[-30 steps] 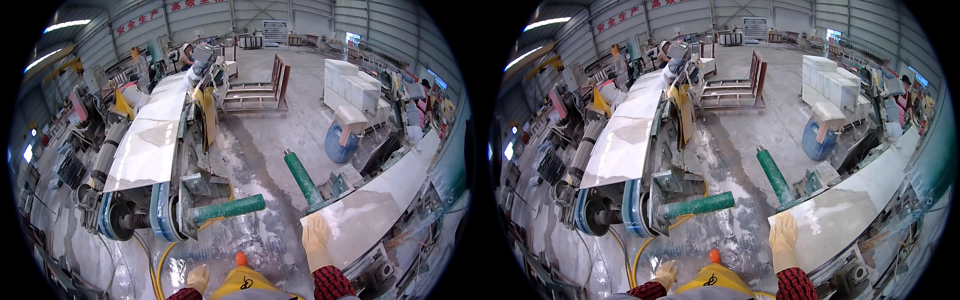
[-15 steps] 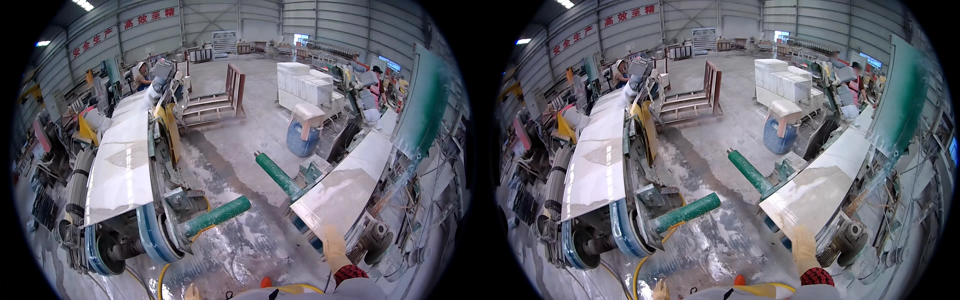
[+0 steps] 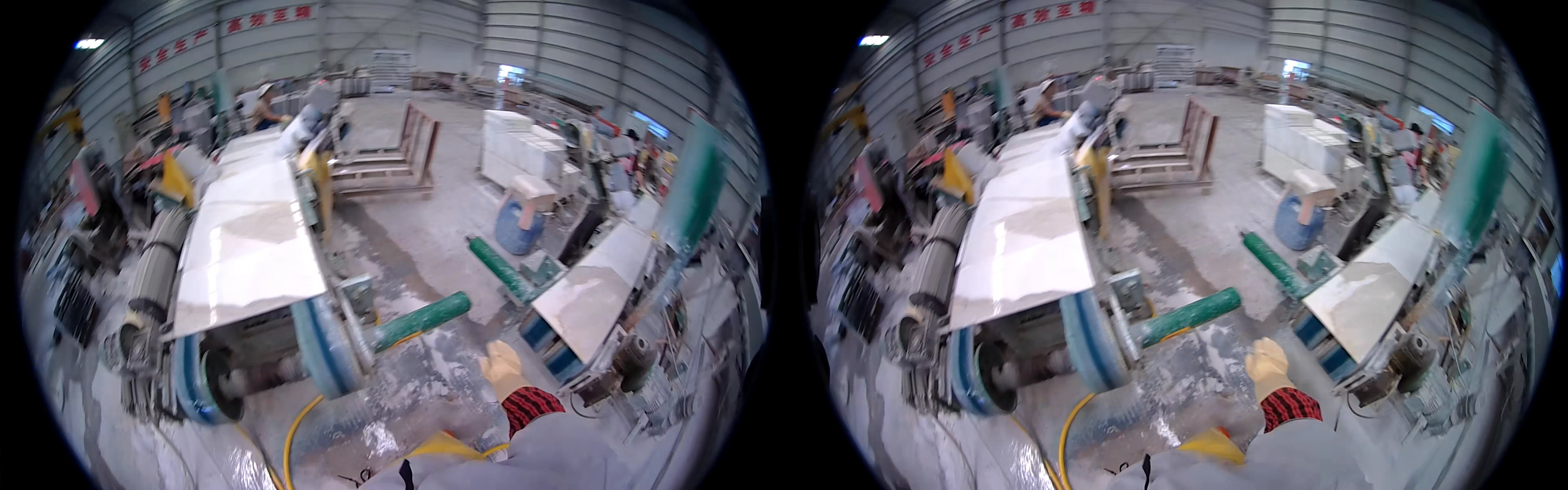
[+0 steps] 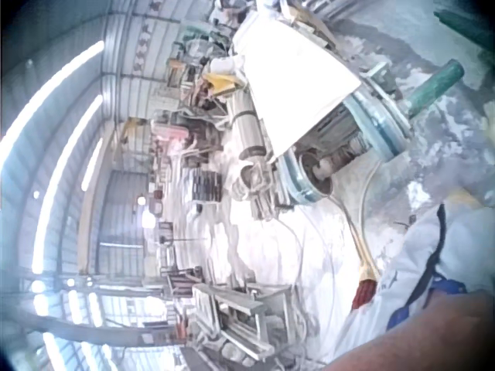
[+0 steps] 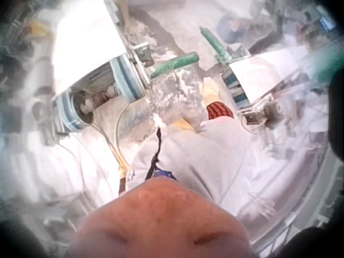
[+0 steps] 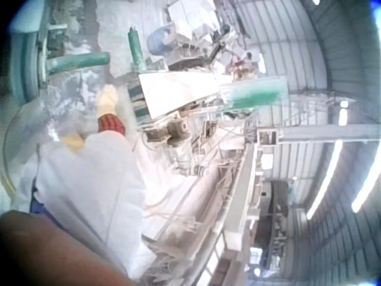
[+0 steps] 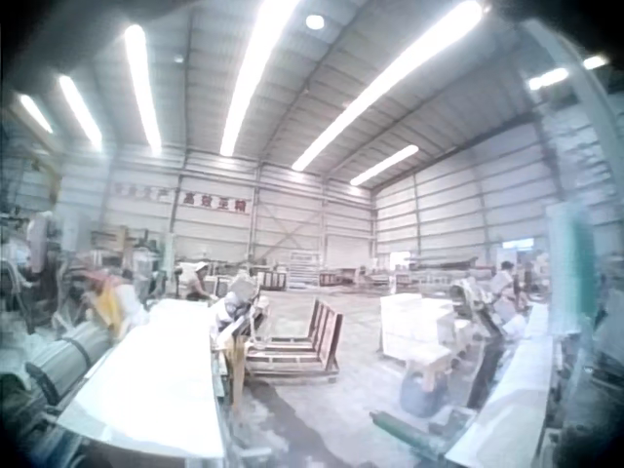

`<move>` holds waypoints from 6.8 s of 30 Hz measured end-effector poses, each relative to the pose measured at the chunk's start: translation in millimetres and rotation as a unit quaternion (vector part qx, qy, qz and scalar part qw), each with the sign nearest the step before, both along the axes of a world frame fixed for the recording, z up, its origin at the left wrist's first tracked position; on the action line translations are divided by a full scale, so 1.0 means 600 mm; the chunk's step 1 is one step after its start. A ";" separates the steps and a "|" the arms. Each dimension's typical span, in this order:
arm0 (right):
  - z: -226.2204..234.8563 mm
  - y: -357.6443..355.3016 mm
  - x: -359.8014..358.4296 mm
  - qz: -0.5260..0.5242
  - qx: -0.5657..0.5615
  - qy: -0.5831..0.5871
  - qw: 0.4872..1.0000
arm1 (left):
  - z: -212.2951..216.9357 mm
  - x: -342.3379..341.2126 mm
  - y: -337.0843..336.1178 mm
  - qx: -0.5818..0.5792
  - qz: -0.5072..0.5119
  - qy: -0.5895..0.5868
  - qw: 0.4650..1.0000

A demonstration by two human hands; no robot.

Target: The person repeatedly picks up large white rectangular tiles from a moving conveyor belt and places them onto a growing stack on the floor. The worker wears gloves and handles the tiles by hand, moving them from the belt to the pile.

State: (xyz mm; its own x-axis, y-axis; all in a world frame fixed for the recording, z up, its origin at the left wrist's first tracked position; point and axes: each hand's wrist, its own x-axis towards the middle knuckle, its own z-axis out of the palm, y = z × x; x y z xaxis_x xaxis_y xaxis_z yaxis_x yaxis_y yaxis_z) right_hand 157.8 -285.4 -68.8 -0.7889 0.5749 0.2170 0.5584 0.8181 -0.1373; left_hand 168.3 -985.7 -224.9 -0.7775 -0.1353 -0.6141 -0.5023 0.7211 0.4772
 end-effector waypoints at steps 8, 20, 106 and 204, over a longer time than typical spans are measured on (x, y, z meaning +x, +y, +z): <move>0.045 -0.307 -0.389 0.393 -0.015 0.092 0.915 | -0.030 0.225 -0.104 0.018 0.178 -0.031 0.983; 0.021 -0.470 -0.732 0.414 0.013 0.198 0.888 | 0.033 0.216 -0.172 -0.033 0.274 0.027 0.961; 0.098 -0.509 -0.732 0.343 -0.033 0.186 0.920 | 0.319 -0.902 -0.208 -0.267 -0.195 0.479 0.813; 0.054 -0.497 -0.665 0.315 -0.048 0.140 0.937 | 0.363 -0.830 -0.195 -0.206 -0.162 0.561 0.785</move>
State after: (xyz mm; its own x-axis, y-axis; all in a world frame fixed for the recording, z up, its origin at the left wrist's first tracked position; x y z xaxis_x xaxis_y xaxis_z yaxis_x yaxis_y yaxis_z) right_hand -240.9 -583.8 -36.6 -0.8984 0.0416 0.4373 -0.1003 0.9498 -0.2964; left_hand -329.5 -1102.9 -7.3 -0.8326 0.1741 0.5257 0.3096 0.9334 0.1812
